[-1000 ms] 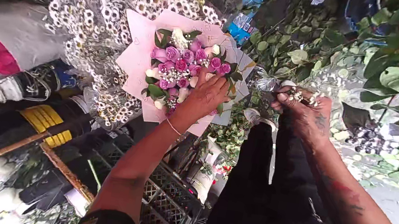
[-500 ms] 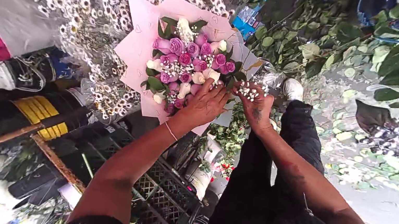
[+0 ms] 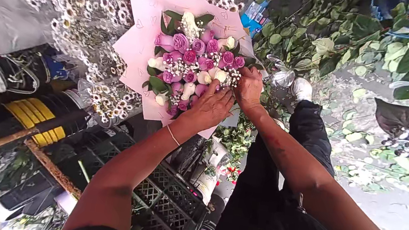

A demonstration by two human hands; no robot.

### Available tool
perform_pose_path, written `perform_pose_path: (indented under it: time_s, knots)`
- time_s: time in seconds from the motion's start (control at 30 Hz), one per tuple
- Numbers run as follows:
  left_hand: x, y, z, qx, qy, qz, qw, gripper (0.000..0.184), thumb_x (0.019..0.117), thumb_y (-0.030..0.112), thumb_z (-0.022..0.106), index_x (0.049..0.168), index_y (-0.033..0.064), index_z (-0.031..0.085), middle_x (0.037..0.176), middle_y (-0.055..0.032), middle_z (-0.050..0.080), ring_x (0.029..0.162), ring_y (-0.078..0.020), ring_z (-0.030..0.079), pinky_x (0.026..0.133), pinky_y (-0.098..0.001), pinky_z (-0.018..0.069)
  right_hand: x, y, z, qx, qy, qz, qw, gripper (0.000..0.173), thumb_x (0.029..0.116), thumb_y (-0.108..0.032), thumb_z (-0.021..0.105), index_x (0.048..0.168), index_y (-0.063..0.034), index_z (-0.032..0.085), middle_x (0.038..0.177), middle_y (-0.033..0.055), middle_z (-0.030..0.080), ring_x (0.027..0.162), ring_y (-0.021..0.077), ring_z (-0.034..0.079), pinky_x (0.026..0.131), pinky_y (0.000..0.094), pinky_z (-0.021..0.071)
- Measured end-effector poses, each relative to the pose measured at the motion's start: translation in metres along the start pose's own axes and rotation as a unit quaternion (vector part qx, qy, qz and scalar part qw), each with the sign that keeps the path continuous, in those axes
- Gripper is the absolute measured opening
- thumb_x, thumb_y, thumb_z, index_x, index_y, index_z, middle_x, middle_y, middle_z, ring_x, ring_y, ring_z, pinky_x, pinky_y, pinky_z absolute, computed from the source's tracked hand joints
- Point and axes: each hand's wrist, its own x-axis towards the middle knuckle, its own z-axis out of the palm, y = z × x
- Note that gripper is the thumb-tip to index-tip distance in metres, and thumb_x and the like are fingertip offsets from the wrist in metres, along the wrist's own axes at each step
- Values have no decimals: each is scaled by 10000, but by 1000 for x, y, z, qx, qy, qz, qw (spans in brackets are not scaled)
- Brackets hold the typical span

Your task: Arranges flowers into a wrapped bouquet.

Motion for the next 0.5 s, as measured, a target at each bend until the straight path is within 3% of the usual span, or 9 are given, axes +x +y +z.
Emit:
perform_pose_path:
  time_s: [0.23,0.37,0.5]
  knots:
    - [1,-3,-4,8,6,-1,1000,499,1068,376,481,1319,-23,641,1365,-209,641,1335,-369,567,1160,-659,246,7,2,17,-45,36,6,998,114,827,-20,665,725,-49,707,758,111,688,854,366,636,802,554,408]
    - [1,-4,-7,13,19,-4,1000,486,1057,372,503,1316,-13,647,1368,-197,642,1328,-353,576,1152,-653,261,11,-2,9,-48,30,2,998,115,830,-5,676,726,-34,716,720,135,679,798,365,638,830,564,394]
    - [-2,-4,-9,8,40,-2,999,447,1040,368,534,1206,-12,702,1265,-193,696,1223,-345,649,1121,-647,301,11,-21,-6,-15,36,23,999,103,839,-39,679,751,-33,731,679,144,664,697,334,633,820,544,394]
